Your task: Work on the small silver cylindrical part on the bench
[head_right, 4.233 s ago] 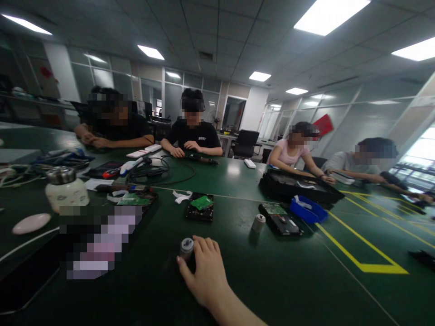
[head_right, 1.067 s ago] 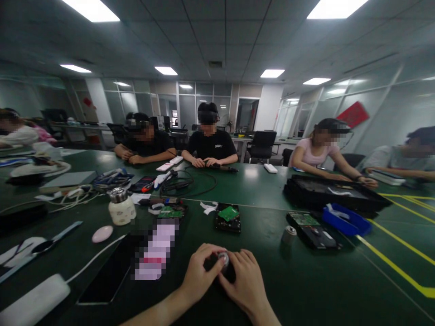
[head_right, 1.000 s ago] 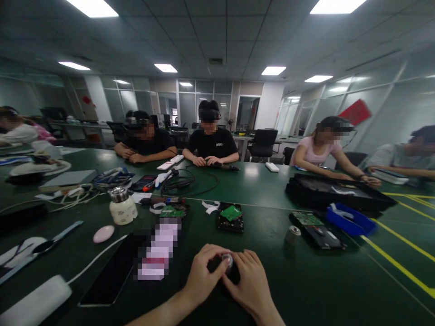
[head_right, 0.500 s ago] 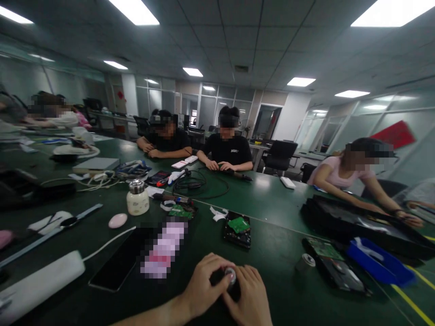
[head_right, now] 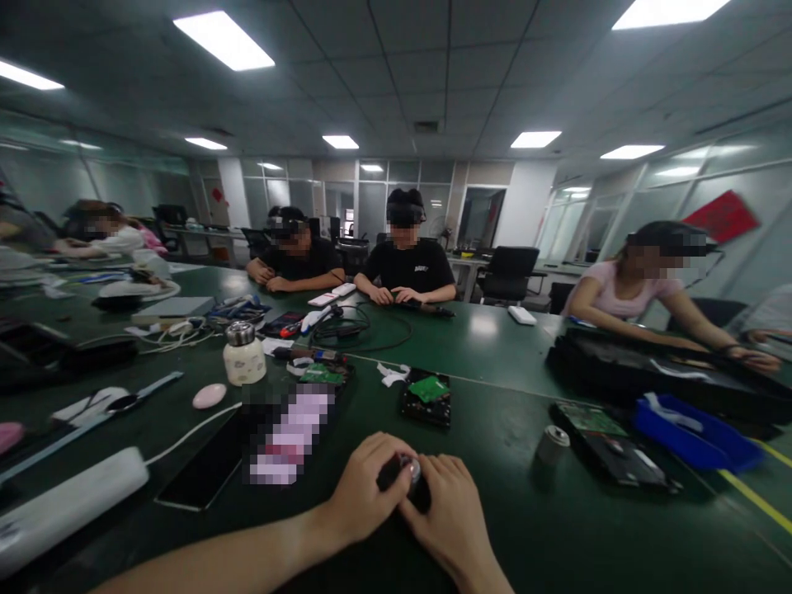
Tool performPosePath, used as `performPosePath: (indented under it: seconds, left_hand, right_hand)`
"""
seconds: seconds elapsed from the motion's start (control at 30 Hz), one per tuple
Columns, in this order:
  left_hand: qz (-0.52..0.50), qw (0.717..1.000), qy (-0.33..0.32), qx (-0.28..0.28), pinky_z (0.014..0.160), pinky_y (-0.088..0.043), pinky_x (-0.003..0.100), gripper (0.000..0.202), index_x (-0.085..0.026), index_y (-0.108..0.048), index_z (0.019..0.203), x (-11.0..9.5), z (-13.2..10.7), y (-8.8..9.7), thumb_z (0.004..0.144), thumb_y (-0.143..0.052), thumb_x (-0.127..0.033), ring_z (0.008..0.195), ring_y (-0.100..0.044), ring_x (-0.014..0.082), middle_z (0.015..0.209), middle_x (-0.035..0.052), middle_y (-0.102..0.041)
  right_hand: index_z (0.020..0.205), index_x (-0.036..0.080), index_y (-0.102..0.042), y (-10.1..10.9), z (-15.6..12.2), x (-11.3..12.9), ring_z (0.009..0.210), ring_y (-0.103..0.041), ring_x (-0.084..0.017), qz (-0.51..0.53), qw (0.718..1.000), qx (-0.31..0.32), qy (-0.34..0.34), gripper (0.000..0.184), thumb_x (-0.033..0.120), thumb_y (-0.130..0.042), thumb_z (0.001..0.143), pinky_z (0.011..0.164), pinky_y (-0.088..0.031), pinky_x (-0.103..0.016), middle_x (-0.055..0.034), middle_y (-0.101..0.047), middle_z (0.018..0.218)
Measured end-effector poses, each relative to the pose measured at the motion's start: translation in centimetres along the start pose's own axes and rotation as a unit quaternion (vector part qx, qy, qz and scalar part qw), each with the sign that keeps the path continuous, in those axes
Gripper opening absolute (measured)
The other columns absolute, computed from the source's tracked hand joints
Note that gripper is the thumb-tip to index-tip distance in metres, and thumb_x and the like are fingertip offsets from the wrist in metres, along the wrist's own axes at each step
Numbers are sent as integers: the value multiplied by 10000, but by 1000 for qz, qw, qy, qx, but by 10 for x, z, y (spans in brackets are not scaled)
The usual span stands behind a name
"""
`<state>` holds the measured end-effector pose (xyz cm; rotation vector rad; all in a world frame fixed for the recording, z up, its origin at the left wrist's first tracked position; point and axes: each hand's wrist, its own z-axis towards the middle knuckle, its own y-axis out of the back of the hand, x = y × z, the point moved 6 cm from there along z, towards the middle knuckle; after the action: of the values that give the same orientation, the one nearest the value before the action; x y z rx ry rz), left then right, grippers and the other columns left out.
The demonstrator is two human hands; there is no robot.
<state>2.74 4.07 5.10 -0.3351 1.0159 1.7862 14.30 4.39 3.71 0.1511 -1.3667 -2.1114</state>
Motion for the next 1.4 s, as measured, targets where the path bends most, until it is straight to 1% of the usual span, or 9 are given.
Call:
performPosePath:
  seconds: [0.27,0.43,0.6,0.77,0.9,1.07,1.17,1.27,1.4]
  left_hand:
    - [64,998,-28,10,788,-433,351,144,-194,-628,901,-5,-3,0,860,-490,-191,827,-597,217,874,55,-686]
    - [107,994,-32,9,752,-445,347,143,-186,-623,914,-2,-4,1,867,-494,-224,807,-603,217,867,61,-685]
    - [127,992,-18,15,751,-463,337,168,-192,-626,950,4,-8,2,883,-491,-265,816,-612,209,877,51,-684]
    - [141,990,-1,17,757,-495,335,208,-209,-639,1013,10,-14,5,894,-494,-299,822,-630,207,894,46,-699]
    - [143,989,-5,27,811,-499,358,226,-220,-624,1072,10,-17,3,892,-510,-296,887,-624,217,975,53,-694]
    - [107,993,-7,41,803,-504,344,246,-245,-583,1114,6,-16,1,870,-553,-252,927,-598,216,996,42,-675]
    - [88,995,-11,52,800,-505,343,258,-255,-563,1120,5,-15,1,863,-564,-236,926,-599,217,1001,40,-675]
    - [90,994,-10,63,811,-502,354,286,-271,-537,1144,5,-15,0,862,-568,-234,933,-604,220,1035,38,-672]
    - [94,992,-1,82,843,-496,351,347,-300,-493,1186,7,-17,-1,858,-584,-237,982,-595,215,1102,19,-655]
  right_hand:
    - [965,192,-614,1,-6,3,839,-617,-236,-6,1000,14,-10,208,290,-557,790,780,-432,-361,-62,-687,922]
    - [941,175,-609,-1,-5,3,812,-594,-231,-5,1000,26,1,190,282,-570,790,757,-424,-346,-65,-667,881]
    - [930,159,-609,-1,-1,2,809,-567,-233,-3,998,62,28,245,358,-597,787,776,-403,-358,-71,-645,874]
    - [911,173,-611,5,2,-2,794,-562,-213,25,993,94,67,285,420,-642,772,790,-398,-346,-47,-638,859]
    - [877,177,-609,3,7,-6,778,-559,-189,69,988,108,80,234,386,-649,777,784,-398,-325,-21,-631,824]
    - [935,160,-603,-2,8,-9,819,-560,-187,142,982,116,53,195,297,-629,799,755,-409,-307,-33,-650,875]
    - [967,171,-620,-2,6,-11,851,-566,-202,207,970,125,20,208,255,-648,779,776,-408,-327,-42,-660,923]
    - [998,185,-617,-1,2,-14,867,-566,-207,231,965,123,-4,220,236,-637,785,796,-411,-336,-42,-657,951]
    - [1054,181,-592,1,-6,-15,909,-558,-205,248,963,104,6,310,220,-668,756,831,-405,-333,-42,-645,1004]
